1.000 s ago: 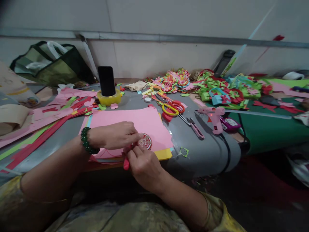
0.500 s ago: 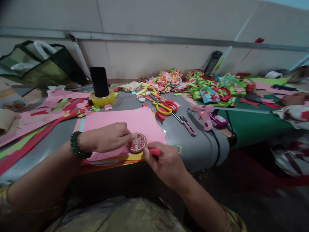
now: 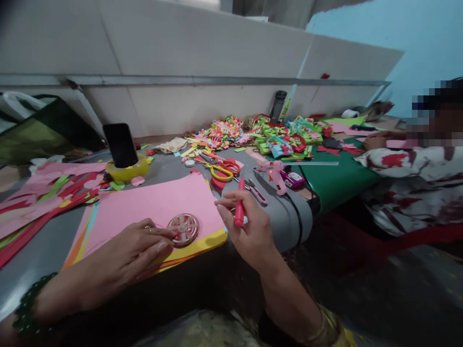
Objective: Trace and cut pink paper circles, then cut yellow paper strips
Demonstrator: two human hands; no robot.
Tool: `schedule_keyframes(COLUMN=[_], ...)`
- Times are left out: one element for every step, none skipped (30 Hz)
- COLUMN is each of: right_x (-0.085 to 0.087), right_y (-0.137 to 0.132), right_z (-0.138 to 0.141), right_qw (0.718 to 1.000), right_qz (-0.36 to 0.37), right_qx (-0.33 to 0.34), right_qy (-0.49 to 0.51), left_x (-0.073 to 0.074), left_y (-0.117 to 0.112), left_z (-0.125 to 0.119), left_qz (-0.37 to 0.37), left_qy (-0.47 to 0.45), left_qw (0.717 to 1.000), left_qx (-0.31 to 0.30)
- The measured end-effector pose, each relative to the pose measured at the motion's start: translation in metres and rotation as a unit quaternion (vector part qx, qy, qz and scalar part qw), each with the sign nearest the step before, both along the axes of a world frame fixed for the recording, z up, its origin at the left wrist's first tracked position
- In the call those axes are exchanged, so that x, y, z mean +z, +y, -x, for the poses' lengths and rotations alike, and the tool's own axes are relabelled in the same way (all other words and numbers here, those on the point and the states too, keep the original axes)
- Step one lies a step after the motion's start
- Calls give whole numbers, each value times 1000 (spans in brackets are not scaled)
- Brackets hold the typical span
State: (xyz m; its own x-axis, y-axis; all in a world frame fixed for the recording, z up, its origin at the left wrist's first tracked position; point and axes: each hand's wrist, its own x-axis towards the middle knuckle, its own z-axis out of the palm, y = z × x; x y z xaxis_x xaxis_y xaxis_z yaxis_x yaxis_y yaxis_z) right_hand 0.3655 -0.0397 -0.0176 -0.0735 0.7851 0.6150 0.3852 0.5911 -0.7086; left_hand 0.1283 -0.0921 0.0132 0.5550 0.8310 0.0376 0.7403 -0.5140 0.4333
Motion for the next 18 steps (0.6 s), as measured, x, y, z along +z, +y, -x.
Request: schedule_keyframes(right_x=[-1, -2, -2, -2, -2, -2, -2, -2, -2, -2, -2, -3, -3, -4, -4, -5, -4, -3], right_y=[1, 2, 2, 3, 3, 2, 2, 2, 2, 2, 3, 3, 4, 5, 6, 7, 8, 9], right_z=[1, 1, 1, 2, 3, 5, 7, 11, 15, 20, 25, 30, 35, 39, 42, 44, 45, 45], right_qw=[1000, 1000, 1000, 1000, 1000, 999, 998, 994, 989, 981, 972, 961, 951, 941, 934, 929, 928, 930], right_qz=[-4, -9, -13, -15, -12, -5, 7, 22, 39, 56, 73, 88, 101, 110, 116, 119, 121, 123], right_qx=[-1, -5, -11, -14, -9, 3, 23, 46, 72, 97, 119, 139, 156, 171, 181, 186, 187, 186], right_qy=[-12, -17, -17, -18, -25, -40, -64, -93, -124, -158, -191, -221, -247, -269, -286, -296, -298, -292], left_x=[0, -1, -1, -1, -1, -3, -4, -6, -8, -10, -12, -12, -12, -11, -9, -7, -6, -5], left_y=[-4, -7, -10, -12, -13, -14, -15, -14, -13, -12, -10, -9, -9, -10, -13, -18, -24, -32], left_z=[1, 3, 5, 7, 9, 11, 13, 15, 15, 15, 14, 13, 12, 11, 11, 13, 16, 20], left_qz=[12, 23, 30, 37, 41, 42, 40, 35, 31, 28, 26, 24, 22, 14, 2, -14, -31, -48], left_qy=[-19, -38, -59, -77, -91, -100, -104, -105, -103, -101, -99, -99, -99, -100, -104, -111, -122, -138], left_qw=[1000, 999, 998, 996, 995, 994, 993, 993, 994, 994, 994, 994, 995, 995, 994, 994, 992, 989], left_qx=[10, 16, 21, 22, 23, 25, 27, 29, 32, 32, 31, 29, 25, 22, 19, 19, 23, 33])
